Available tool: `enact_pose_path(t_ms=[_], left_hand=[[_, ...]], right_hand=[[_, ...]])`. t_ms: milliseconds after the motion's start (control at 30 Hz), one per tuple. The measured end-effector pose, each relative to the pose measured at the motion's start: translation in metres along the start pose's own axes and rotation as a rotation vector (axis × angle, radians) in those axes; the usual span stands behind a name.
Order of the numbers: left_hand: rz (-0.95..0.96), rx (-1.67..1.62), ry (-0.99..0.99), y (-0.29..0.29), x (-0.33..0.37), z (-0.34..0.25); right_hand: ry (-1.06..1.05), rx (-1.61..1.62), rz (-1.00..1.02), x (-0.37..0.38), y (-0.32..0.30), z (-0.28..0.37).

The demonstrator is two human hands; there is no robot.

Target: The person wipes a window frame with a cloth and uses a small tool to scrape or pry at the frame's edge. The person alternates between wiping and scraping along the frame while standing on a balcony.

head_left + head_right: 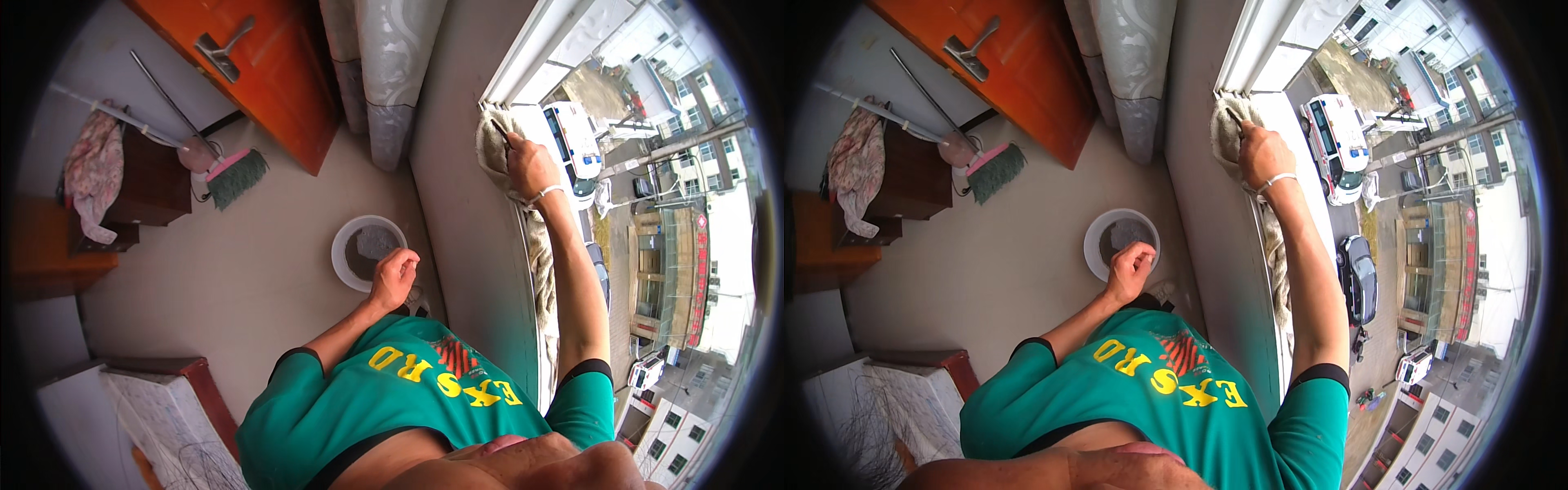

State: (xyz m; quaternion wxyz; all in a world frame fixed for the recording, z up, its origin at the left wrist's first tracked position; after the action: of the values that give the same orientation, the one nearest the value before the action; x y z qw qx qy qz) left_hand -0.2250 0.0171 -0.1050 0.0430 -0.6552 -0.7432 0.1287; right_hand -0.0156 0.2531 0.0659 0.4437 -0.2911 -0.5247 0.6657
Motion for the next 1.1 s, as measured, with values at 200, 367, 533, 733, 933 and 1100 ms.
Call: enact_pose_path(t_ms=[200,367,533,733,933,1100], left_hand=[[-0.057,-0.011,-0.062,-0.011,0.0,0.01],[-0.093,0.067,-0.134,-0.021,0.002,0.019],[-0.058,-0.008,-0.083,0.0,0.006,0.003],[-0.008,0.026,-0.066,0.007,-0.001,0.001],[-0.07,-0.028,0.252,0.045,0.033,-0.095],[-0.191,-0.031,0.475,0.094,0.037,-0.14]], right_hand=[[0.057,-0.148,0.03,0.041,0.016,0.021],[-0.077,-0.505,0.261,0.053,0.015,0.052],[-0.195,-0.599,0.359,0.057,0.009,0.06],[-0.195,-0.643,0.351,-0.026,0.012,0.038],[-0.033,-0.459,0.389,-0.171,-0.022,0.04],[0.136,-0.272,0.432,-0.325,-0.049,0.042]])
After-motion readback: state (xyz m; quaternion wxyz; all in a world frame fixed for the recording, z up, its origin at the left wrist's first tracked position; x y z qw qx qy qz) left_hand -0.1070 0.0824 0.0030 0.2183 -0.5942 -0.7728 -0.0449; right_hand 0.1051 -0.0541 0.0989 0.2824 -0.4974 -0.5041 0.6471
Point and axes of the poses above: each hand's wrist, its own x-axis towards the middle knuckle, its own y-axis out of the palm, z = x × y, the point moved 3 cm from there along x, towards the middle knuckle, and after that the axes turned 11 degrees about -y, right-handed, at the moved point
